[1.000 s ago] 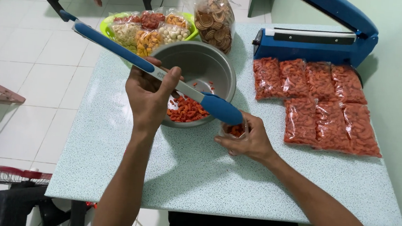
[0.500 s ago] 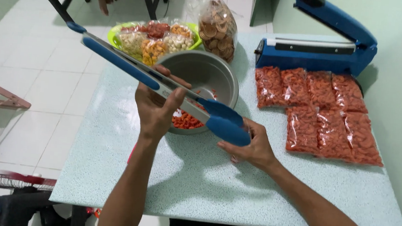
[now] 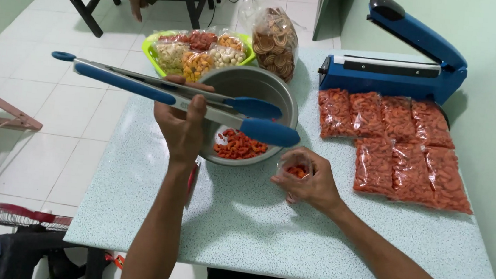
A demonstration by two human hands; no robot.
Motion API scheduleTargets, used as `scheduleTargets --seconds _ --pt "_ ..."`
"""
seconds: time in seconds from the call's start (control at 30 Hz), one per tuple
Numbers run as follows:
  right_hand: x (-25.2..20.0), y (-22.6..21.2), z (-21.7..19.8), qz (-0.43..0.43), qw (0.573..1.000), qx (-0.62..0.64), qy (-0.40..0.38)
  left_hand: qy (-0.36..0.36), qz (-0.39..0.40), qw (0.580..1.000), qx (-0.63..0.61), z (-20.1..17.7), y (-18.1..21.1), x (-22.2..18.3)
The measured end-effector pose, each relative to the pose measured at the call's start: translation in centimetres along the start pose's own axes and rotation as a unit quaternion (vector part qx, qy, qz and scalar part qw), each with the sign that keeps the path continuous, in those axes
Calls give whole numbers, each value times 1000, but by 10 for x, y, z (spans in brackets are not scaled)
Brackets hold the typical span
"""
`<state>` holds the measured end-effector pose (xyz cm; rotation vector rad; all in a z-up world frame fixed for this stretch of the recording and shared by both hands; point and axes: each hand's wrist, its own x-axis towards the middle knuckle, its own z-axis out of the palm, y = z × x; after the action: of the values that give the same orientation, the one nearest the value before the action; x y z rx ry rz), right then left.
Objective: Using tongs to transfer small food items from a bowl into a small plastic container.
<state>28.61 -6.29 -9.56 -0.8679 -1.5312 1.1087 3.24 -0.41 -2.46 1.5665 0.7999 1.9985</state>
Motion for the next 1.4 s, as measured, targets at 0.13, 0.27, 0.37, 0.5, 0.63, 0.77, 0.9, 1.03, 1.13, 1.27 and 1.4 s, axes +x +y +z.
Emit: scheduleTargets --seconds 0.13,0.27,0.37,0.5,0.63,0.77,0.9,1.03,1.13,1.27,1.4 --pt "0 -2 -1 4 1000 -20 2 17 12 997 70 -24 -12 10" --pt "-4 -1 1 5 1000 -30 -5 6 19 987 159 -35 -21 13" --pt "-3 -3 0 3 999 -35 -5 -23 19 985 173 -38 -21 16" --pt "-2 2 -1 -3 999 -39 2 -65 11 978 199 -46 -17 21" --pt "-1 1 -1 -2 999 -34 1 -85 21 970 226 -53 -11 22" --pt "0 2 -2 2 999 -29 -12 -149 30 958 242 -55 -17 26" --pt "1 0 -3 4 999 -31 -23 -231 19 933 275 -48 -8 27" --pt "-2 -4 0 5 1000 -27 -14 -248 23 935 252 -50 1 29" --pt "0 -7 -2 14 999 -22 -18 -268 -11 945 187 -52 14 32" --pt "-3 -1 -4 9 999 -32 -29 -305 -62 934 174 -55 12 30" --pt "-5 -1 -2 23 999 -31 -18 -309 -127 928 166 -56 10 26"
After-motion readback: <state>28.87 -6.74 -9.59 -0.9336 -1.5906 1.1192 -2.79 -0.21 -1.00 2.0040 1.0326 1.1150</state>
